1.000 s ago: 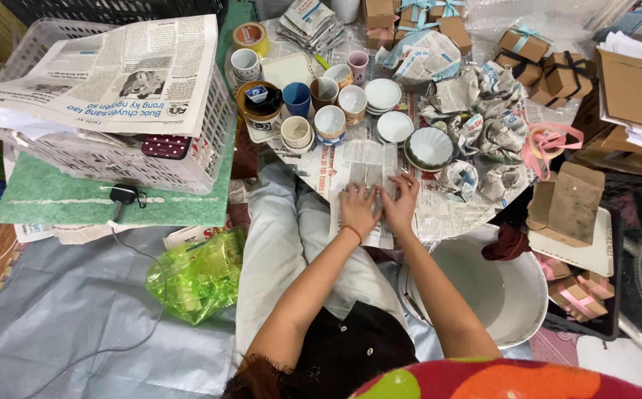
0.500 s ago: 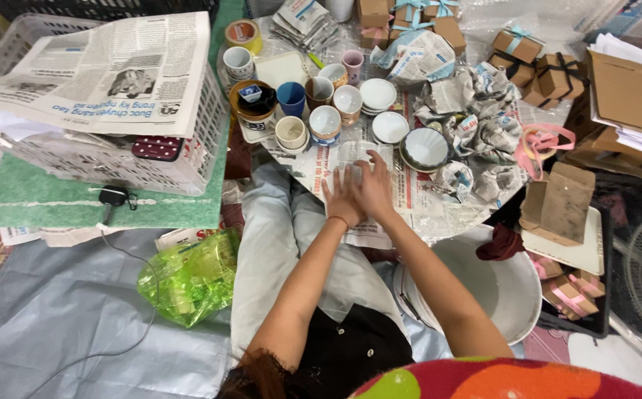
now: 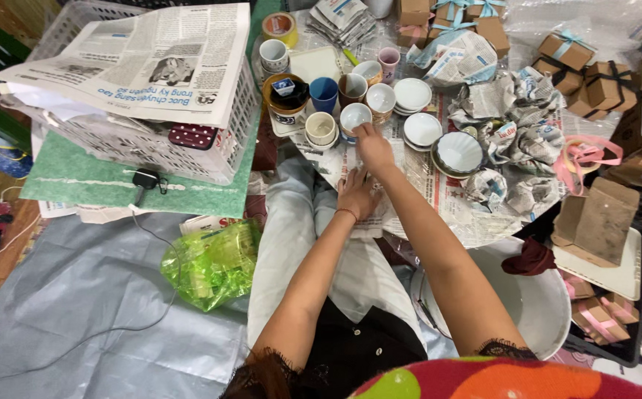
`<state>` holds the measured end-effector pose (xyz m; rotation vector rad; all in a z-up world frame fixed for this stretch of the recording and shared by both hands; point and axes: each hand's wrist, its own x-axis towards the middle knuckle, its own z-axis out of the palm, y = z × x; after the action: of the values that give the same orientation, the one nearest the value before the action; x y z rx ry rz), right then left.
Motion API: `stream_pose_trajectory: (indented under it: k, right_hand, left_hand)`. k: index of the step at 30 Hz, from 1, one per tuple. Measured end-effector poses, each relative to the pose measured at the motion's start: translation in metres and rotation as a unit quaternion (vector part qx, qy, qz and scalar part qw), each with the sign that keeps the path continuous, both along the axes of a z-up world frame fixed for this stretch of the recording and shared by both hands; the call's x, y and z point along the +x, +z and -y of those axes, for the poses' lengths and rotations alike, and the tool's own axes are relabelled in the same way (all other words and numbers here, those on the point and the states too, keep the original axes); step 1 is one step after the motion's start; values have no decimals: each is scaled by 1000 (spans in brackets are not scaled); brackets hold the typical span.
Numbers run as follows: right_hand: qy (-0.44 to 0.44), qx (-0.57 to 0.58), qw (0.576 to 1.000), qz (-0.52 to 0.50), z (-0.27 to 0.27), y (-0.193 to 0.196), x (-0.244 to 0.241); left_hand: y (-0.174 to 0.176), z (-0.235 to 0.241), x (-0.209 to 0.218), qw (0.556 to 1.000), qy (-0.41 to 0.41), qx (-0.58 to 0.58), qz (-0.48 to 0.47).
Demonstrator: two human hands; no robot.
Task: The person sits on the floor and wraps small ceramic bowls and cups individually in newspaper. They fold the paper around each item and place the wrapped pieces into a pile on the table.
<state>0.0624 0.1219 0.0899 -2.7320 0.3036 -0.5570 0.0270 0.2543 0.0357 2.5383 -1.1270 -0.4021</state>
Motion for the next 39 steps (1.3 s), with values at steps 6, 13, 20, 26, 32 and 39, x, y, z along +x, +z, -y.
stream_pose_trajectory:
  k: [6, 13, 20, 26, 32, 39]
  right_hand:
    - [23, -1, 999, 36, 9, 10, 0]
    - [2, 53, 983, 176, -16, 32, -47]
    - [-43, 87, 985, 143, -38, 9, -143]
    - [-16, 74, 991, 112, -41, -1, -180]
    - [-28, 123, 979, 159, -46, 9, -179]
    - [-57, 128, 978, 156, -44, -1, -183]
  left_hand:
    - [20, -6, -13, 1000, -7, 18, -14]
    - [23, -4, -21, 999, 26, 21, -15]
    - [8, 0, -17, 998, 54, -17, -5]
    - [8, -10, -23, 980, 79, -177, -36]
    - [-25, -23, -3, 890, 93, -443, -55]
    - [-66, 6, 52, 877, 202, -414, -138]
